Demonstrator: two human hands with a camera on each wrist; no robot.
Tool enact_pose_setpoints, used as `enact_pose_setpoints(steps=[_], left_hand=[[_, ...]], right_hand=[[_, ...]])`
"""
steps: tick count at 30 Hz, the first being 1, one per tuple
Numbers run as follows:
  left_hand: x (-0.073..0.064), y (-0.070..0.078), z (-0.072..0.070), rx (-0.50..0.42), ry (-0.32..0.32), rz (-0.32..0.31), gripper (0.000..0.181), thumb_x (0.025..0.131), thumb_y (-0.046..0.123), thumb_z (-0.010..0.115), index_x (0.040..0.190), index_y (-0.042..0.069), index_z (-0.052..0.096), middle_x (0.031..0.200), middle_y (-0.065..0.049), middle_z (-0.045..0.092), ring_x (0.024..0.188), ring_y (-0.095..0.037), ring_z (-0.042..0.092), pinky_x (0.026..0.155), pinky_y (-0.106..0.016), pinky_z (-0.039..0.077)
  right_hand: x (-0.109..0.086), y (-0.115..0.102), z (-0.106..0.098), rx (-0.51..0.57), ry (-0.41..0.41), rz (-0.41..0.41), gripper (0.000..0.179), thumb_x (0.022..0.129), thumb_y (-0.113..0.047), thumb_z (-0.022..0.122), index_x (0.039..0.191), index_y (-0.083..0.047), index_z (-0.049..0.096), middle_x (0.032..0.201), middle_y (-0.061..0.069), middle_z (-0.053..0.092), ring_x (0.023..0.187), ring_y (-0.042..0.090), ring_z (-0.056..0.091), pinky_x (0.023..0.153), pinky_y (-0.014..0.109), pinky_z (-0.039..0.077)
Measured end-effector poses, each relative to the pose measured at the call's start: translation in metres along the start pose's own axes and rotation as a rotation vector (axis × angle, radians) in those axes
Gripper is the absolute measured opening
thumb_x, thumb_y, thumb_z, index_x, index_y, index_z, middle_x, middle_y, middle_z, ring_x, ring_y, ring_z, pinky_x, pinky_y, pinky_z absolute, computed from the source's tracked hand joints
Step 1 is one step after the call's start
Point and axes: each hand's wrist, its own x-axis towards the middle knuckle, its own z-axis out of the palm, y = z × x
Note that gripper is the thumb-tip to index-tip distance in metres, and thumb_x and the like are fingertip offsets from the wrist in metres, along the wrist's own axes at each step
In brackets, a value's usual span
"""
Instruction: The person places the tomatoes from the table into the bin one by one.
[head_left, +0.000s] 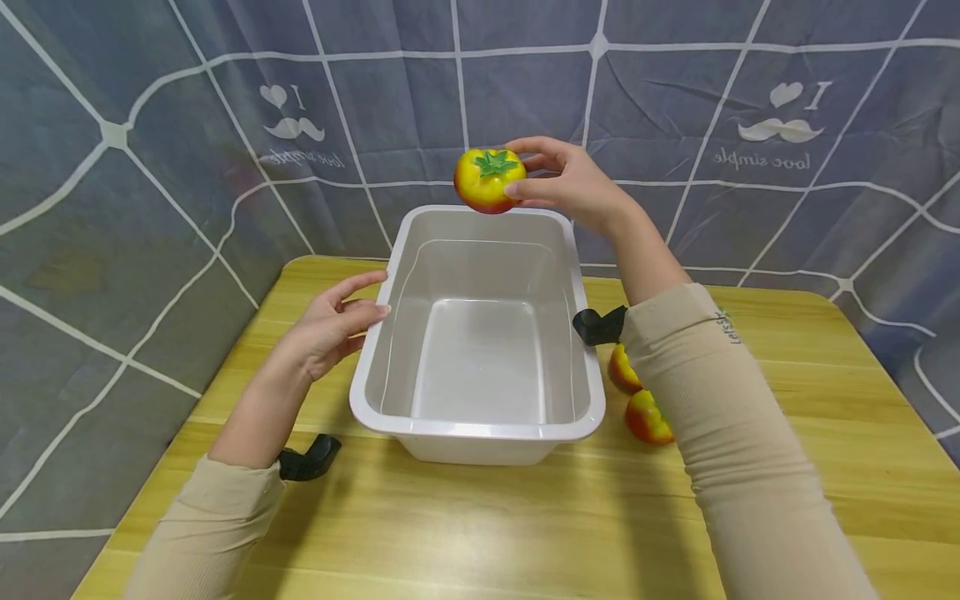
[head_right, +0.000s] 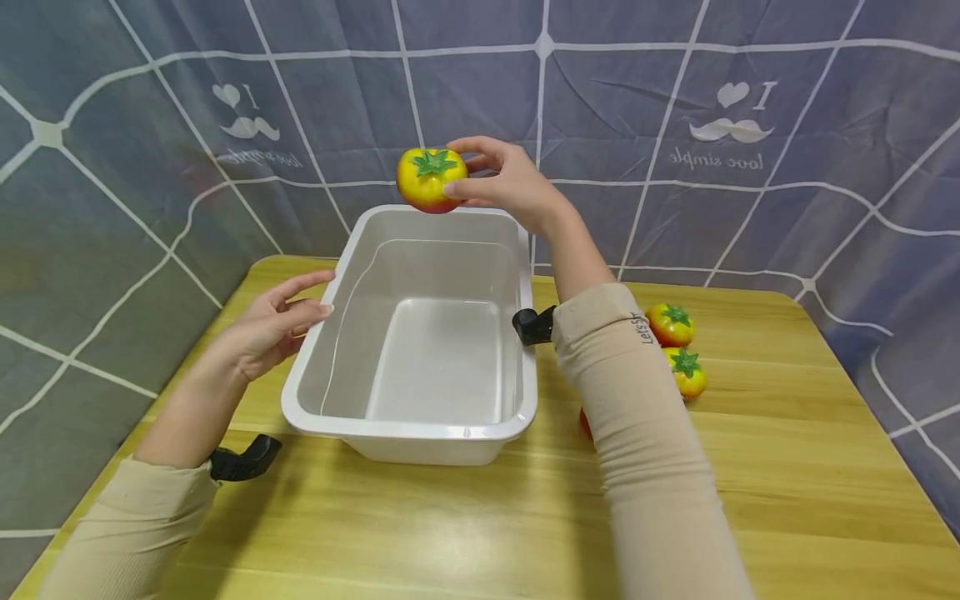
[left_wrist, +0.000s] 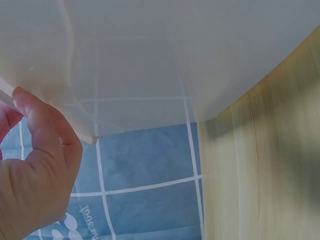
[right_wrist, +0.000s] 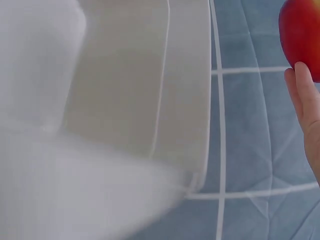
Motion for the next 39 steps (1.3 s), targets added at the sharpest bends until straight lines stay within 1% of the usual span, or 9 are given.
enact_pose_setpoints(steps=[3,7,10,14,17,23,32,35,39], left_hand=[[-0.001,-0.001,0.000,0.006,0.002,-0.008,0.055,0.089,0.004,0.060,0.138,0.010,0.037,0.087,0.004,0.068,0.082,-0.011,0.063,0.069,-0.023,0.053],[0.000,-0.002,0.000,0.005,0.003,0.001,0.053,0.089,0.004,0.059,0.137,0.010,0.038,0.086,0.005,0.068,0.081,-0.011,0.063,0.069,-0.023,0.053],[0.000,-0.001,0.000,-0.001,0.007,-0.002,0.052,0.089,0.004,0.059,0.136,0.010,0.039,0.085,0.004,0.068,0.080,-0.010,0.063,0.068,-0.022,0.053],[0.000,0.000,0.000,-0.001,0.014,-0.015,0.053,0.089,0.003,0.059,0.136,0.010,0.038,0.085,0.004,0.067,0.079,-0.010,0.062,0.068,-0.022,0.053],[0.000,-0.001,0.001,-0.003,0.017,-0.007,0.050,0.088,0.003,0.059,0.134,0.011,0.040,0.084,0.004,0.067,0.078,-0.010,0.061,0.067,-0.022,0.053],[0.003,-0.004,0.002,-0.018,0.016,0.018,0.045,0.087,0.000,0.057,0.128,0.013,0.044,0.082,0.003,0.066,0.077,-0.010,0.061,0.066,-0.022,0.054],[0.004,-0.003,0.003,0.013,0.026,0.013,0.049,0.087,0.002,0.056,0.132,0.011,0.040,0.081,0.004,0.064,0.077,-0.010,0.059,0.068,-0.023,0.053],[0.003,-0.003,0.003,0.023,0.030,0.012,0.048,0.087,0.002,0.056,0.132,0.011,0.040,0.082,0.004,0.064,0.079,-0.011,0.059,0.068,-0.023,0.053],[0.003,-0.004,0.002,0.024,0.026,0.021,0.048,0.087,0.003,0.056,0.132,0.011,0.040,0.085,0.004,0.065,0.080,-0.011,0.060,0.068,-0.023,0.054]], right_hand=[[0.003,0.004,0.009,0.057,-0.014,0.011,0.050,0.083,-0.007,0.068,0.129,-0.010,0.050,0.122,0.013,0.048,0.105,0.026,0.054,0.089,0.030,0.050],[0.007,0.009,0.020,0.103,-0.032,0.012,0.050,0.083,-0.004,0.066,0.130,-0.008,0.049,0.123,0.014,0.047,0.106,0.027,0.053,0.089,0.031,0.050],[0.009,0.016,0.029,0.106,-0.041,0.017,0.050,0.084,-0.005,0.066,0.130,-0.009,0.048,0.124,0.013,0.048,0.107,0.026,0.053,0.090,0.032,0.050],[0.010,0.027,0.038,0.109,-0.054,0.044,0.051,0.083,-0.007,0.067,0.131,-0.009,0.048,0.124,0.013,0.048,0.107,0.025,0.053,0.089,0.033,0.050],[0.010,0.034,0.043,0.120,-0.061,0.066,0.051,0.082,-0.006,0.068,0.130,-0.008,0.048,0.123,0.014,0.048,0.105,0.026,0.054,0.088,0.032,0.051],[0.009,0.042,0.043,0.095,-0.065,0.077,0.052,0.081,-0.005,0.066,0.129,-0.006,0.048,0.120,0.015,0.051,0.102,0.026,0.055,0.087,0.034,0.051],[0.009,0.049,0.041,0.053,-0.088,0.080,0.050,0.081,-0.004,0.066,0.128,-0.005,0.049,0.120,0.015,0.052,0.102,0.025,0.055,0.086,0.032,0.051],[0.008,0.050,0.041,0.018,-0.105,0.074,0.052,0.081,-0.004,0.066,0.130,-0.005,0.049,0.125,0.014,0.051,0.105,0.026,0.054,0.088,0.033,0.050],[0.004,0.050,0.038,-0.033,-0.116,0.080,0.059,0.081,-0.004,0.068,0.136,-0.005,0.045,0.136,0.015,0.043,0.116,0.029,0.050,0.096,0.037,0.044]])
